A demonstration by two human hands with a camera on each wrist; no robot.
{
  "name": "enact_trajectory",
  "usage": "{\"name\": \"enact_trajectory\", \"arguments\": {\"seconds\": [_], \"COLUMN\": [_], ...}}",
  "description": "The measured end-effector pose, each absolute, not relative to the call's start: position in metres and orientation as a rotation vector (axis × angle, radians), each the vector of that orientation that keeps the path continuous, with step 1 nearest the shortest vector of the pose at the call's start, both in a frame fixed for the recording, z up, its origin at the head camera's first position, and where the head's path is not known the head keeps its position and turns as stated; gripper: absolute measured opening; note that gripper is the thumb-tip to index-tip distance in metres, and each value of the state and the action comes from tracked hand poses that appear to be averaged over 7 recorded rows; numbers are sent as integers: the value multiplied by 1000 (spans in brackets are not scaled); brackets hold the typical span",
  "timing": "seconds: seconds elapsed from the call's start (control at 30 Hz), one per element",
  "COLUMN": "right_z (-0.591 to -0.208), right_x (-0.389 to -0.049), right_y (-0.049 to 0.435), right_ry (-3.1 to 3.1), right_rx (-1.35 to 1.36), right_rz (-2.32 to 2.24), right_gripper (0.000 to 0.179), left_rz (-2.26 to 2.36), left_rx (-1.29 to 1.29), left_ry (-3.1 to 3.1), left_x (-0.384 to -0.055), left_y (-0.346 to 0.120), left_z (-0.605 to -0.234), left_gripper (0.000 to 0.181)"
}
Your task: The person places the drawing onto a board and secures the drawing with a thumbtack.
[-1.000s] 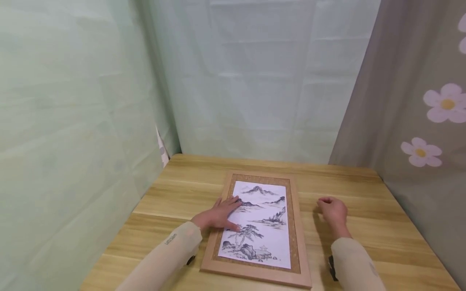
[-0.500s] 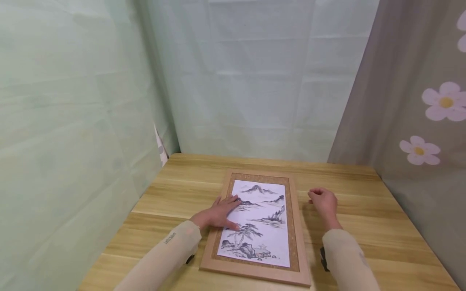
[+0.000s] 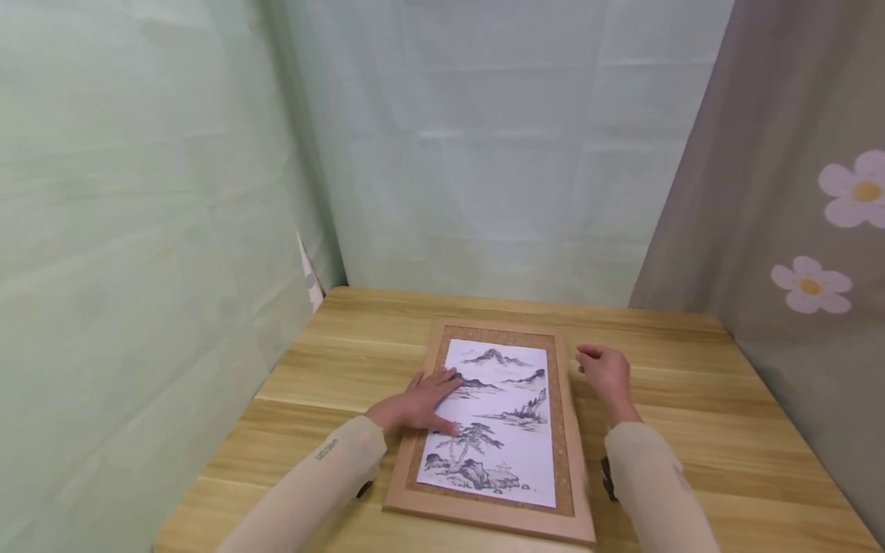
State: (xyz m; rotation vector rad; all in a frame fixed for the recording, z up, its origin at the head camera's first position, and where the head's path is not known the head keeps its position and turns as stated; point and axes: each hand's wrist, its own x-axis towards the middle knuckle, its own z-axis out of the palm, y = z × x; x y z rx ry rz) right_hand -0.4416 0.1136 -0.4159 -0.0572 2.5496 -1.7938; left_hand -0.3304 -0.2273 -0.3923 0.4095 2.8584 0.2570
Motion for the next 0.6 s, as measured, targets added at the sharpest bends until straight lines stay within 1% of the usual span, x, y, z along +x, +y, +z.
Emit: {"name": "enact_trajectory", "arguments": {"seconds": [0.37,0.6], "right_z": [-406,-404], "right_x": [-445,-451], "right_y": [88,72], "right_ry": [2489,2428], "right_rx": [-148,-156], "right_rz": [-1864,-1922], "right_gripper": [38,32], "left_rz": [246,226], "left_rx": [407,433], "left_ry": [2859,2863], "left_x": [-331,-331], "left_y": [-226,-226], "left_z": [-391,-391], "left_gripper": [102,101]}}
